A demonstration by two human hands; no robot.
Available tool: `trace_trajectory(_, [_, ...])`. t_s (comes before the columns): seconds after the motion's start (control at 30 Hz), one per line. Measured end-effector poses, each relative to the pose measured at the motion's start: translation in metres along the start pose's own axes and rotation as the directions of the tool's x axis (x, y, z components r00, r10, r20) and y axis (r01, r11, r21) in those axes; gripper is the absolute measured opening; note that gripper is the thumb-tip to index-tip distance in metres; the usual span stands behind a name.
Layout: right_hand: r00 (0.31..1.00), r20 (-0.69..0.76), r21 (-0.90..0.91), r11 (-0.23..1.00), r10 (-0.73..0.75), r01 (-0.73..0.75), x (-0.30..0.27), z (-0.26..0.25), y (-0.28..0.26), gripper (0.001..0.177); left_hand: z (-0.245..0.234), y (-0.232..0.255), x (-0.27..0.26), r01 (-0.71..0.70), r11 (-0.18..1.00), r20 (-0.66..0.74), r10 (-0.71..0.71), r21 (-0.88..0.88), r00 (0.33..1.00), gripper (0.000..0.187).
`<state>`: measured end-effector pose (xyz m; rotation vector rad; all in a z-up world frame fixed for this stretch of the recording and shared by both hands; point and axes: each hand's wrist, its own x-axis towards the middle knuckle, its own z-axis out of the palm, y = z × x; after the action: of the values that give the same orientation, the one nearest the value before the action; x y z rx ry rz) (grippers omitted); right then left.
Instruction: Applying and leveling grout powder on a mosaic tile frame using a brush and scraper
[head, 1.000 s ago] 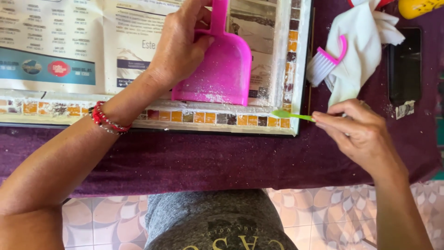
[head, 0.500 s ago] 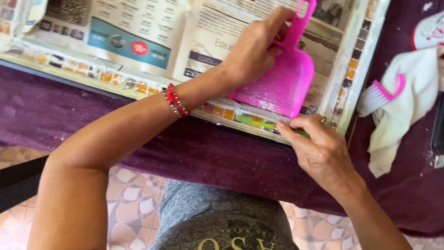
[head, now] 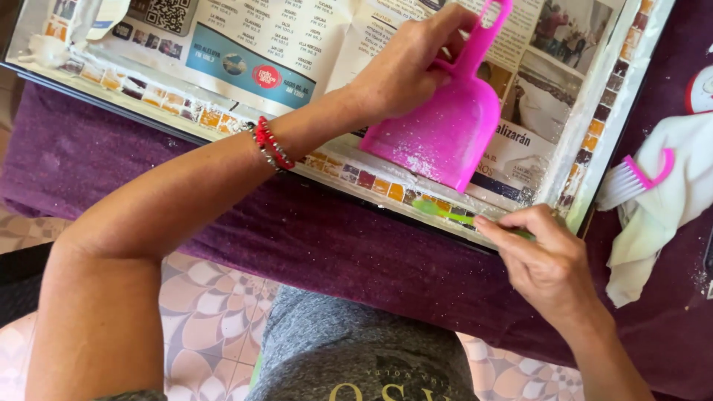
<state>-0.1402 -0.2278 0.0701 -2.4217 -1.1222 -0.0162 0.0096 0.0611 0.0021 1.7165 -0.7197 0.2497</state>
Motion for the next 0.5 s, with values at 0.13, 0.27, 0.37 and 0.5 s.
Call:
trace_trajectory(0.13, [0.997,-0.062,-0.032,0.999,-0.037,0.035,0.016,0.018,-0.008,0.028,-0.009,0.003,-0.008,0.004,1.0,-0.019,-0.005,-0.019,1.0,0.057])
trace_trajectory(0.27, [0.996,-0.068,-0.046,0.997,-0.058,0.055,0.04,0.029,-0.021,0.029,-0.007,-0.003,-0.008,-0.019,0.999,-0.024,0.02,0.049,1.0,0.049])
trace_trajectory(0.37, [0.992,-0.071,-0.047,0.994,-0.103,0.1,0.059,0.039,-0.031,0.024,-0.007,-0.004,-0.009,-0.006,0.999,-0.043,0.008,0.047,0.999,0.053])
trace_trajectory(0.5, [0.988,-0.092,-0.087,0.989,-0.124,0.116,0.076,0.044,-0.05,0.025,-0.003,-0.004,-0.01,0.01,1.0,-0.039,-0.009,0.008,0.999,0.058])
